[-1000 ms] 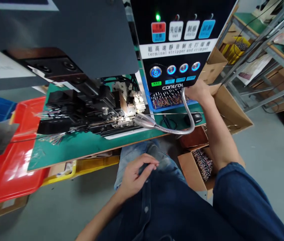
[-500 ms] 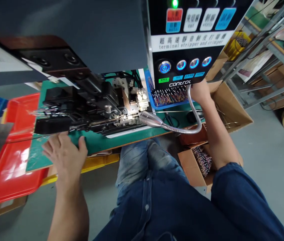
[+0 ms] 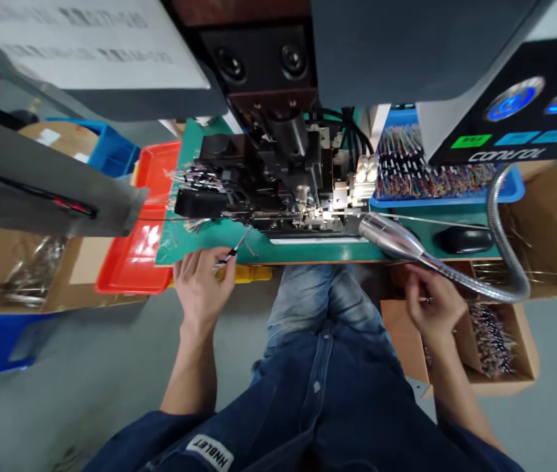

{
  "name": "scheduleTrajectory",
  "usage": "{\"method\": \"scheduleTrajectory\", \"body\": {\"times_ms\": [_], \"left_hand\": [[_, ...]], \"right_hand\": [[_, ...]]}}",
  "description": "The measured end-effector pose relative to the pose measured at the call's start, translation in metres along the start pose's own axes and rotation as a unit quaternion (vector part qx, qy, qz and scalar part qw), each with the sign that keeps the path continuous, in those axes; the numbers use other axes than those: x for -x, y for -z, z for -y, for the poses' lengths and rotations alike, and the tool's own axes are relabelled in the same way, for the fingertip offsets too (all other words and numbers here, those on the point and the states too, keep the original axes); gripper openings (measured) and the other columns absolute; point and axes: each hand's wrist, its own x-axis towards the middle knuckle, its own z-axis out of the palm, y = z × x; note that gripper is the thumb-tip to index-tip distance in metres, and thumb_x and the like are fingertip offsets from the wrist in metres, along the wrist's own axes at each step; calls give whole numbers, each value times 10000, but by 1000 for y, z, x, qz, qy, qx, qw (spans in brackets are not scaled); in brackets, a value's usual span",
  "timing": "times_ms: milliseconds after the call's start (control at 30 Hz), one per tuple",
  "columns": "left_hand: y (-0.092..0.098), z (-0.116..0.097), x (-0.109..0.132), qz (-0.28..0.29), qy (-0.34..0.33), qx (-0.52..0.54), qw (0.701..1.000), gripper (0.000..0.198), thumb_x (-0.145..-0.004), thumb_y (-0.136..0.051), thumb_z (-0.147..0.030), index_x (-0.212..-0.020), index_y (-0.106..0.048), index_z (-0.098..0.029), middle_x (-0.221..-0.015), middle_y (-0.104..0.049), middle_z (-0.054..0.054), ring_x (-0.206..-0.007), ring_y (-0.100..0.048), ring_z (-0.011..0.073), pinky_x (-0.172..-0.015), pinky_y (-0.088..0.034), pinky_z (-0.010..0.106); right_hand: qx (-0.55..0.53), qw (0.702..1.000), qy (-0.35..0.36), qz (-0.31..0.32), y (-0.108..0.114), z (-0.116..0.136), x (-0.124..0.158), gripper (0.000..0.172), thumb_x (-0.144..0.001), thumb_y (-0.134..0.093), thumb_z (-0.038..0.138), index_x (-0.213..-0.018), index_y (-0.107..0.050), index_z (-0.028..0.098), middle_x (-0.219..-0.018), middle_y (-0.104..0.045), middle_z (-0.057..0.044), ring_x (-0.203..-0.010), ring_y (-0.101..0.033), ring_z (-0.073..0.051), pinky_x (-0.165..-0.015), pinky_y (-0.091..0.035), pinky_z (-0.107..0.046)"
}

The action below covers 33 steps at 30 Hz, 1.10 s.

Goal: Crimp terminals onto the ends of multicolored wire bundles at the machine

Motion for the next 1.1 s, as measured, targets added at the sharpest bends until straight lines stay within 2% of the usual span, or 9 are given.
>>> {"method": "scheduleTrajectory", "body": {"times_ms": [100, 167, 300, 467, 633, 800, 867, 1000, 1100], "left_hand": [[-1, -16, 28, 22, 108, 169, 980, 199, -979, -794, -385, -1060, -746, -210, -914, -745, 50, -854, -676, 230, -867, -510, 372], [-7, -30, 44, 67, 168, 300, 937, 251, -919, -864, -404, -987, -732, -202, -883, -732, 28, -801, -662, 189, -796, -519, 318], [-26, -67, 68, 114, 214, 483, 842, 340, -827, -964, -401, -937, -711, -202, -820, -653, -14, -743, -621, 145, -729, -522, 264], [-31, -103, 68, 103, 185, 545, 811, 291, -844, -963, -320, -953, -715, -214, -890, -639, -8, -792, -628, 133, -773, -541, 256], [-27, -115, 46, 143, 130, 599, 777, 345, -957, -871, -400, -1244, -800, -221, -1066, -786, 93, -982, -748, 196, -910, -614, 321], [-37, -131, 30, 145, 147, 611, 764, 182, -959, -886, -359, -1028, -809, -209, -1019, -828, 67, -778, -764, 149, -786, -652, 302], [-40, -137, 29, 137, 148, 617, 761, 176, -949, -897, -344, -991, -798, -205, -1027, -832, 59, -754, -769, 137, -748, -649, 282], [-39, -143, 30, 118, 135, 601, 779, 178, -938, -910, -339, -992, -802, -207, -1012, -835, 52, -742, -774, 134, -752, -658, 281], [-35, -146, 31, 114, 117, 574, 803, 175, -935, -914, -337, -1017, -820, -214, -998, -838, 51, -776, -784, 147, -776, -662, 288]], "right_hand": [[-215, 967, 45, 132, -37, 59, 25, 223, -1062, -664, 231, -1195, -838, 268, -787, -694, -55, -648, -632, -221, -589, -475, -377], [-319, 916, 60, 238, -60, 96, 33, 219, -1069, -676, 252, -1228, -826, 271, -903, -746, -79, -749, -688, -244, -653, -551, -402], [-389, 849, 69, 352, -84, 147, 38, 210, -1045, -760, 375, -1219, -814, 270, -1011, -806, -76, -833, -752, -245, -743, -645, -401], [-477, 778, -69, 403, -77, 158, 38, 314, -1116, -641, 517, -983, -762, 260, -897, -755, -69, -843, -729, -251, -799, -636, -403], [-535, 716, -99, 437, -64, 143, 38, 378, -1101, -665, 580, -974, -708, 227, -878, -756, -29, -784, -709, -196, -763, -630, -353], [-531, 710, -83, 454, -55, 131, 31, 359, -1108, -661, 550, -993, -725, 215, -880, -763, -23, -769, -708, -174, -755, -610, -328], [-495, 748, -56, 439, -49, 127, 23, 289, -1082, -713, 506, -1065, -741, 219, -911, -768, -19, -779, -699, -175, -751, -583, -324], [-414, 851, -46, 320, -40, 125, 3, 317, -971, -856, 481, -1120, -741, 226, -948, -755, -13, -779, -652, -169, -711, -509, -307], [-420, 864, -53, 272, -38, 133, -11, 371, -904, -919, 496, -933, -660, 232, -803, -651, 33, -664, -528, -135, -631, -437, -292]]}}
